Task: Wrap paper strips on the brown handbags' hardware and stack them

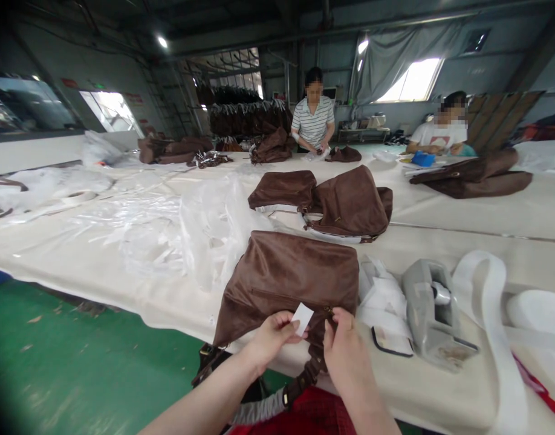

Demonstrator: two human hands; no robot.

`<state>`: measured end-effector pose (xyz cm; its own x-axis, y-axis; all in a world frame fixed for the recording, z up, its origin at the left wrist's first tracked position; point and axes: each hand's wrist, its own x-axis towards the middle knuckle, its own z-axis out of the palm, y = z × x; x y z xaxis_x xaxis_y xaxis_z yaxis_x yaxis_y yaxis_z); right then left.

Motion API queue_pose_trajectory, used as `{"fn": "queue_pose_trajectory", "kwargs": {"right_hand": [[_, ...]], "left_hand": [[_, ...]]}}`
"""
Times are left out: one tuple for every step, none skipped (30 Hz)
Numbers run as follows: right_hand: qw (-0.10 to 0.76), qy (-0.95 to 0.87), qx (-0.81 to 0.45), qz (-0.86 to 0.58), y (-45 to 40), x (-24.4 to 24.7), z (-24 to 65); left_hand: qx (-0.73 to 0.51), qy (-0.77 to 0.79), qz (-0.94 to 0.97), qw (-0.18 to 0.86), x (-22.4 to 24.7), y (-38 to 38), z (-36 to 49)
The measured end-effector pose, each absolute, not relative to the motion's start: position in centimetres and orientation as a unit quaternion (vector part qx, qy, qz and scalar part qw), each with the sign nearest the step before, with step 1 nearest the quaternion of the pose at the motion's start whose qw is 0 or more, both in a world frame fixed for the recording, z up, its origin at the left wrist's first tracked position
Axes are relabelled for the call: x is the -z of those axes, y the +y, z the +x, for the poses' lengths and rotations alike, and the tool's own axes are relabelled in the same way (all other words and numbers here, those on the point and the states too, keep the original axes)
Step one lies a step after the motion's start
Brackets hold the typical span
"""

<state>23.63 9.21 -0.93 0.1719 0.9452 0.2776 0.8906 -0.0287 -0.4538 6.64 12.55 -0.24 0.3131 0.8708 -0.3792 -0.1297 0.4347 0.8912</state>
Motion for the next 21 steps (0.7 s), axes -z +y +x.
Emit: {"fn": "queue_pose_trajectory", "kwargs": {"right_hand": [[0.250,-0.624,-0.046,-0.739,10.0,0.7,23.6],[0.212,-0.616,-0.046,-0.757,10.8,0.3,23.6],[0.167,-0.614,-0.047,-0.770,11.5,0.0,23.6],[0.122,-0.617,-0.047,-0.776,12.1,-0.3,23.5],[0.086,-0.624,-0.047,-0.776,12.5,-0.6,23.4],[0.064,-0.635,-0.044,-0.768,12.7,-0.8,23.3],[0.057,-0.651,-0.039,-0.756,12.7,-1.0,23.2],[0.060,-0.667,-0.032,-0.742,12.6,-1.1,23.0],[0.071,-0.681,-0.025,-0.729,12.4,-1.2,22.8],[0.086,-0.691,-0.018,-0.718,12.2,-1.3,22.6],[0.101,-0.699,-0.013,-0.708,11.9,-1.3,22.4],[0.113,-0.705,-0.010,-0.700,11.7,-1.4,22.2],[0.122,-0.710,-0.008,-0.693,11.5,-1.4,22.1],[0.128,-0.715,-0.008,-0.687,11.5,-1.4,21.9],[0.129,-0.718,-0.009,-0.684,11.5,-1.5,21.7],[0.128,-0.718,-0.011,-0.684,11.6,-1.5,21.4],[0.125,-0.716,-0.014,-0.686,11.9,-1.5,21.2],[0.123,-0.714,-0.017,-0.689,12.1,-1.5,20.9],[0.121,-0.713,-0.022,-0.690,12.5,-1.5,20.5],[0.120,-0.714,-0.027,-0.689,12.8,-1.5,20.2],[0.121,-0.717,-0.034,-0.686,13.1,-1.5,19.9]], "left_hand": [[-0.353,0.468,0.391,0.709,0.1,12.5,6.5],[-0.350,0.471,0.389,0.710,-0.1,12.5,6.5],[-0.346,0.475,0.390,0.709,-0.3,12.5,6.4],[-0.344,0.480,0.392,0.706,-0.5,12.5,6.4],[-0.345,0.485,0.396,0.699,-0.7,12.5,6.3],[-0.352,0.489,0.404,0.689,-0.8,12.6,6.3],[-0.363,0.490,0.416,0.675,-1.0,12.7,6.2],[-0.378,0.488,0.433,0.657,-1.1,12.8,6.1],[-0.392,0.485,0.455,0.636,-1.2,13.0,6.0],[-0.402,0.481,0.478,0.615,-1.3,13.2,5.9],[-0.405,0.478,0.499,0.599,-1.3,13.6,5.7],[-0.401,0.479,0.510,0.591,-1.2,13.9,5.7],[-0.390,0.486,0.510,0.593,-1.1,14.3,5.6],[-0.377,0.495,0.497,0.605,-0.9,14.6,5.5],[-0.365,0.503,0.477,0.622,-0.7,14.9,5.5],[-0.356,0.509,0.454,0.639,-0.5,15.1,5.5],[-0.351,0.512,0.433,0.654,-0.4,15.2,5.4],[-0.352,0.511,0.419,0.663,-0.3,15.2,5.4],[-0.355,0.508,0.412,0.668,-0.2,15.2,5.3],[-0.359,0.505,0.410,0.670,-0.3,15.1,5.2],[-0.363,0.501,0.410,0.670,-0.3,15.0,5.1]]}}
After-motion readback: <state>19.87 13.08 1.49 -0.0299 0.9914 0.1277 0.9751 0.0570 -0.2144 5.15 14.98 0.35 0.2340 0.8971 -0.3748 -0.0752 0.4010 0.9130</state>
